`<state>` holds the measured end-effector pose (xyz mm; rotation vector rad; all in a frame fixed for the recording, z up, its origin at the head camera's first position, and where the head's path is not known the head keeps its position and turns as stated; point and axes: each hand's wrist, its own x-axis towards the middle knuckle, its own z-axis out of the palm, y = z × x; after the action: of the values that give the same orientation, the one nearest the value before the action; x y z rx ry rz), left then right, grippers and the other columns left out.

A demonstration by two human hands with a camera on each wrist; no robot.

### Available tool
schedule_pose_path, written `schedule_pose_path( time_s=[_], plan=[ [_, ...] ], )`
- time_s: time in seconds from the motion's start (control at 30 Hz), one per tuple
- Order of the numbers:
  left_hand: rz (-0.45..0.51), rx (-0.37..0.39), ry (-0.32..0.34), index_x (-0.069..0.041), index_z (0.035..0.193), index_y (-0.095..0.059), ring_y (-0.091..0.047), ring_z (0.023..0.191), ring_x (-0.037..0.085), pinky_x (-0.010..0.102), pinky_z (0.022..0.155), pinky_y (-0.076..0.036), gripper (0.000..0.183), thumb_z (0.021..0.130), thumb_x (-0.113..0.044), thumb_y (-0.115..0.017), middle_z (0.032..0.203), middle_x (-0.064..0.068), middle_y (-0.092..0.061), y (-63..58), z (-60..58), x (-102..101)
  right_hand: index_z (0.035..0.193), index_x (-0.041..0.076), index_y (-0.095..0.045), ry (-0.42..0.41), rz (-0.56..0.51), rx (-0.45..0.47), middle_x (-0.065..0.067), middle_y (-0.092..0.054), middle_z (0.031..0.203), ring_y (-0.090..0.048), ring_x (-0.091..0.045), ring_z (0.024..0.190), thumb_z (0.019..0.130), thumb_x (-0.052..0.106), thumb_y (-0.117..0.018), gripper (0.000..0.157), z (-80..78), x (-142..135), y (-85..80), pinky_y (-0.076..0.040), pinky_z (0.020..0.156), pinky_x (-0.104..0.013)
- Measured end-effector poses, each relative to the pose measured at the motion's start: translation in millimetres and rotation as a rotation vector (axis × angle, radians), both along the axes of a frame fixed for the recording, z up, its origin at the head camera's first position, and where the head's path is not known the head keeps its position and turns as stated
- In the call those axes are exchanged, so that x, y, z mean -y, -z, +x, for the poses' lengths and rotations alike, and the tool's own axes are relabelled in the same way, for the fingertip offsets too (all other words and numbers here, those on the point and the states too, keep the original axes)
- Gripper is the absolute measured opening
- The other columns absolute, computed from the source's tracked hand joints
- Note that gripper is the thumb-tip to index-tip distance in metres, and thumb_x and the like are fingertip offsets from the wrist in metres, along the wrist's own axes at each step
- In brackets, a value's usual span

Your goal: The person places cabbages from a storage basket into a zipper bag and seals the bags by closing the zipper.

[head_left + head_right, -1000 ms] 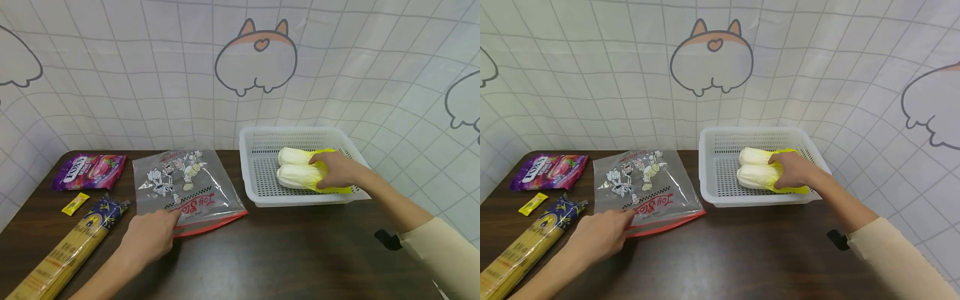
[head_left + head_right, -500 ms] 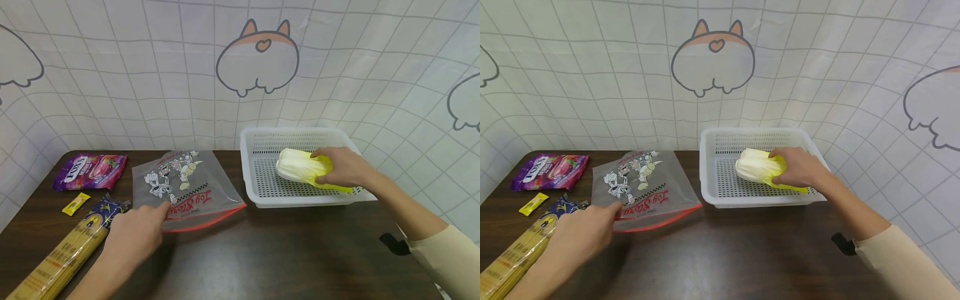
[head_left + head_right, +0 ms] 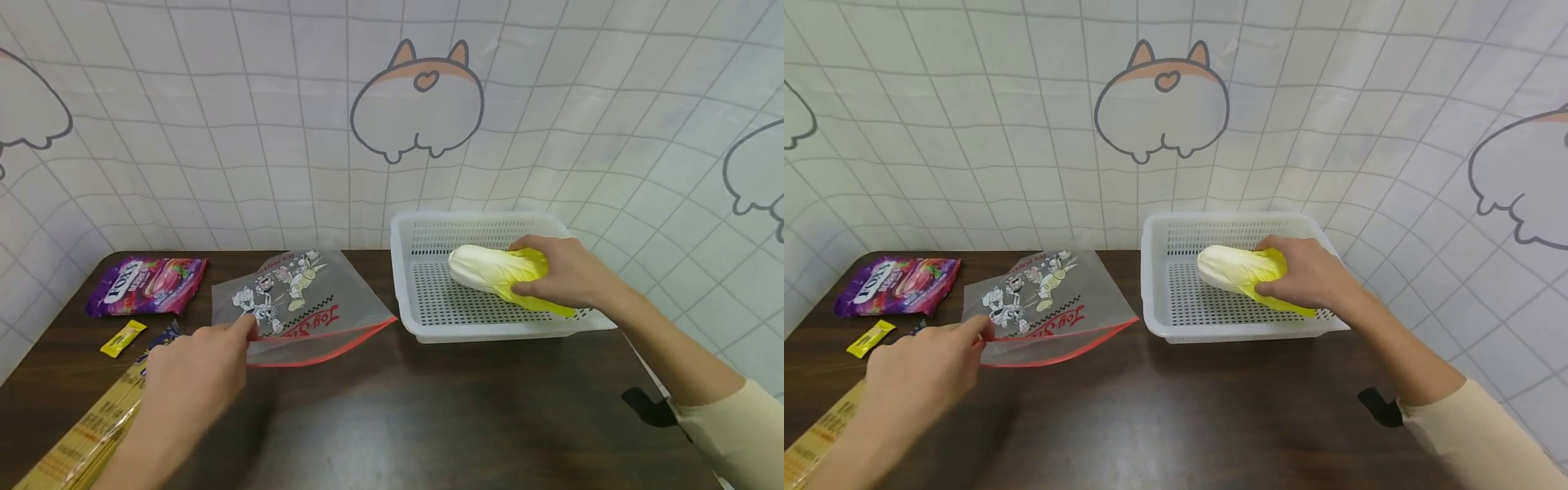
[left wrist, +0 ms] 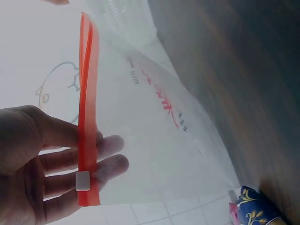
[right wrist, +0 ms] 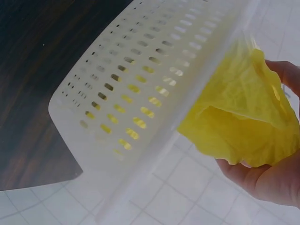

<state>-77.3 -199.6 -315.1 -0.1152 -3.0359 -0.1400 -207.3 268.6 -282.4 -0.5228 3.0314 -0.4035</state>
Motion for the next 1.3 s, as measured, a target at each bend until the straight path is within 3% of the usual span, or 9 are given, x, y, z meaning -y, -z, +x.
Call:
schedule_pose_path(
  time_s=[0.2,0.43,0.7,0.8,0.97,1.3],
  plan=[
    [0.036,-0.073,-0.038,-0.023,0.105,-0.069,-0.061,0.054,0.04,0.049,0.042,-0.038,0.016,0.094,-0.013,-0.062,0.074,0.01,-0.072,-7.6,1.0,2.0,0.136,0.014,-0.063,0.031,-0.05,0.0,-0.017,-0.071,0.119,-0.06,-0.03,0.092,0.086,0.037,-0.082,0.059,5.6,2.4,-7.8,-0.048,0.07,-0.035],
    [0.08,-0.185,-0.067,-0.019,0.097,-0.067,-0.054,0.048,0.039,0.049,0.038,-0.034,0.003,0.095,-0.017,-0.065,0.071,0.012,-0.069,-14.2,-1.2,1.6,0.135,0.015,-0.064,0.048,-0.089,-0.003,-0.015,-0.07,0.119,-0.061,-0.027,0.088,0.086,0.04,-0.082,0.058,13.4,6.9,-17.5,-0.047,0.07,-0.035],
    [0.111,-0.443,-0.017,-0.018,0.096,-0.072,-0.047,0.042,0.032,0.043,0.036,-0.028,0.007,0.09,-0.014,-0.071,0.077,0.012,-0.074,-17.1,-9.0,-6.9,0.134,0.02,-0.066,0.06,-0.139,-0.005,-0.012,-0.069,0.12,-0.061,-0.027,0.089,0.087,0.044,-0.081,0.055,24.2,16.4,-26.5,-0.049,0.068,-0.034],
    [0.124,-0.501,-0.002,-0.018,0.097,-0.074,-0.048,0.042,0.032,0.04,0.035,-0.026,0.009,0.09,-0.013,-0.07,0.084,0.013,-0.077,-18.0,-11.8,-10.6,0.135,0.021,-0.066,0.054,-0.164,-0.009,-0.01,-0.07,0.121,-0.06,-0.028,0.095,0.087,0.046,-0.081,0.056,28.6,20.9,-30.2,-0.049,0.072,-0.035],
    [0.13,-0.593,0.021,-0.015,0.097,-0.076,-0.051,0.042,0.036,0.039,0.035,-0.025,0.01,0.09,-0.011,-0.069,0.084,0.012,-0.078,-17.9,-14.9,-15.8,0.135,0.025,-0.066,0.029,-0.203,-0.013,-0.005,-0.071,0.122,-0.059,-0.026,0.1,0.086,0.048,-0.081,0.056,37.4,30.2,-36.6,-0.048,0.076,-0.037],
    [0.122,-0.77,0.034,-0.012,0.092,-0.075,-0.048,0.039,0.036,0.035,0.035,-0.022,0.011,0.094,-0.01,-0.064,0.063,0.006,-0.065,-15.6,-18.3,-26.1,0.131,0.032,-0.066,-0.096,-0.357,-0.059,0.008,-0.07,0.122,-0.06,-0.017,0.097,0.086,0.041,-0.084,0.049,59.0,65.2,-42.1,-0.05,0.083,-0.039]
  ],
)
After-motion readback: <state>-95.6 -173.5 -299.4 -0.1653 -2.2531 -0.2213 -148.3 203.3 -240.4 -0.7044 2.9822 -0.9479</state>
